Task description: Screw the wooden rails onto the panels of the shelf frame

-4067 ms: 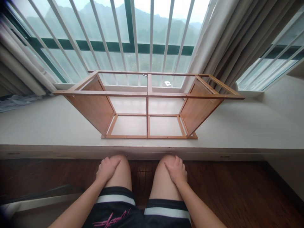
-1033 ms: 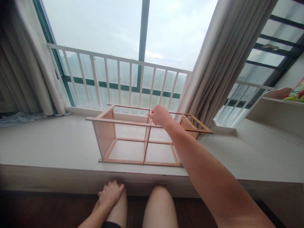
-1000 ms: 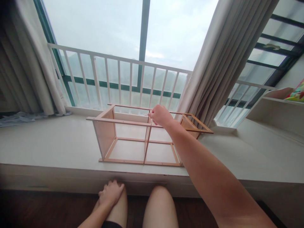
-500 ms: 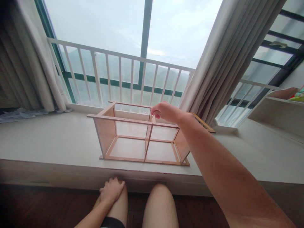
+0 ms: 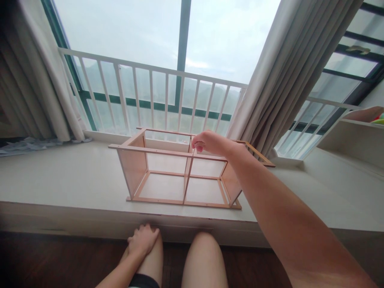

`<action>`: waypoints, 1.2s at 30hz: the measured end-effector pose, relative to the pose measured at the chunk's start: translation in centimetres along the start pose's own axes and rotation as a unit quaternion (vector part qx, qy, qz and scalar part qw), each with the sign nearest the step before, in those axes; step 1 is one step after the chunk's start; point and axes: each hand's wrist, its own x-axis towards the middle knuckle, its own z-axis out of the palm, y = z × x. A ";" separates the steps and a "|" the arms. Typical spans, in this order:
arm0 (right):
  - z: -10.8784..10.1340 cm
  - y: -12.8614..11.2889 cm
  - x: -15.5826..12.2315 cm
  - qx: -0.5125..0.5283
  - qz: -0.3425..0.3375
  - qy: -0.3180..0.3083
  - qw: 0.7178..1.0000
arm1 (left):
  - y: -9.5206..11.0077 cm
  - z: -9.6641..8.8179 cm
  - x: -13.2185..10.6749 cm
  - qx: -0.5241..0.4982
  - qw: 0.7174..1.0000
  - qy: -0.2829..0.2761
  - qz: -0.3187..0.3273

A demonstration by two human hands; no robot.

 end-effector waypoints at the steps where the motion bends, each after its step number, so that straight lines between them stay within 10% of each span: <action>1: 0.0 0.1 0.0 0.000 -0.001 -0.001 1.000 | 0.0 0.1 0.0 0.000 1.000 0.000 0.000; 18: -0.7 0.0 2.1 -0.016 0.015 -0.064 0.998 | 0.4 -0.6 -0.4 0.011 1.000 -0.014 -0.002; 36: 1.8 -1.9 1.1 -0.174 0.118 0.130 0.969 | 0.2 -0.2 -0.3 0.003 1.000 -0.002 0.002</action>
